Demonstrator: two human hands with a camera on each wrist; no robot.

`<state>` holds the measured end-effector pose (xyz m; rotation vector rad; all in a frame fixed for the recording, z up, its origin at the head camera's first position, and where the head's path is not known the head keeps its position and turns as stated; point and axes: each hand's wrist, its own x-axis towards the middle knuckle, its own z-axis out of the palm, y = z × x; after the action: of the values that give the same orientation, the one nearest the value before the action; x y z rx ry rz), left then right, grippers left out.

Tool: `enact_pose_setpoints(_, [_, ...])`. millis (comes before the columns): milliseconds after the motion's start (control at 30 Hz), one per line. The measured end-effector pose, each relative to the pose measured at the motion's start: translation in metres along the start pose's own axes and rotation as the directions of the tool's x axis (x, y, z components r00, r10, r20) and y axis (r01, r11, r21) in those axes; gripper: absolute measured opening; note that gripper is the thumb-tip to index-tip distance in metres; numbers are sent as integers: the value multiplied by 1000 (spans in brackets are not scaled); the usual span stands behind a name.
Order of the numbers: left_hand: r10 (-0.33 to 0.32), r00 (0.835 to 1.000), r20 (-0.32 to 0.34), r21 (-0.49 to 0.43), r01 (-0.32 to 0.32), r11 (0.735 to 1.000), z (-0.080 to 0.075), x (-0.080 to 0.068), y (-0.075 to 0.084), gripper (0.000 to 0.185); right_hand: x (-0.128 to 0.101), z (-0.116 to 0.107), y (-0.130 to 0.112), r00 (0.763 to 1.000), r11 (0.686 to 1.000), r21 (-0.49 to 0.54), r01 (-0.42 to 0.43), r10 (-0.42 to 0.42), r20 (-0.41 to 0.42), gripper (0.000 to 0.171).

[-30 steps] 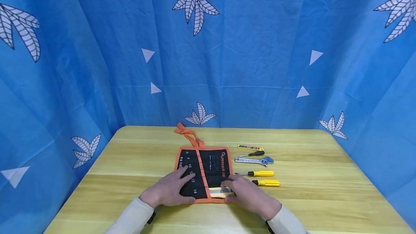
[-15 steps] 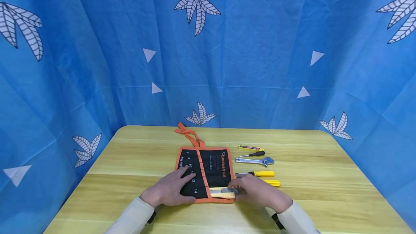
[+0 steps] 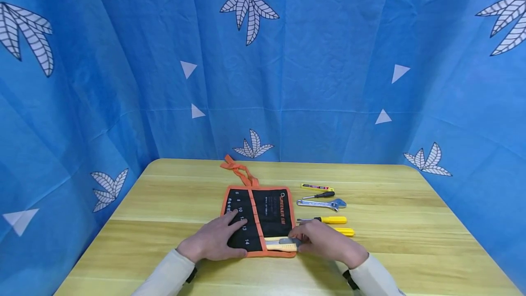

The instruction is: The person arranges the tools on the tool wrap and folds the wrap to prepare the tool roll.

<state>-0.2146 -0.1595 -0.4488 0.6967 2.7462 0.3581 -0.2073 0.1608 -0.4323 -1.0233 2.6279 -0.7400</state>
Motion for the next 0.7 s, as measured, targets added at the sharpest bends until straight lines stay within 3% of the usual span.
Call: enact_pose_setpoints(700, [-5,1000,1,0,5,1000,3,2,-2,87,3,6,0,1000,998,-53,26,-27,-8,25])
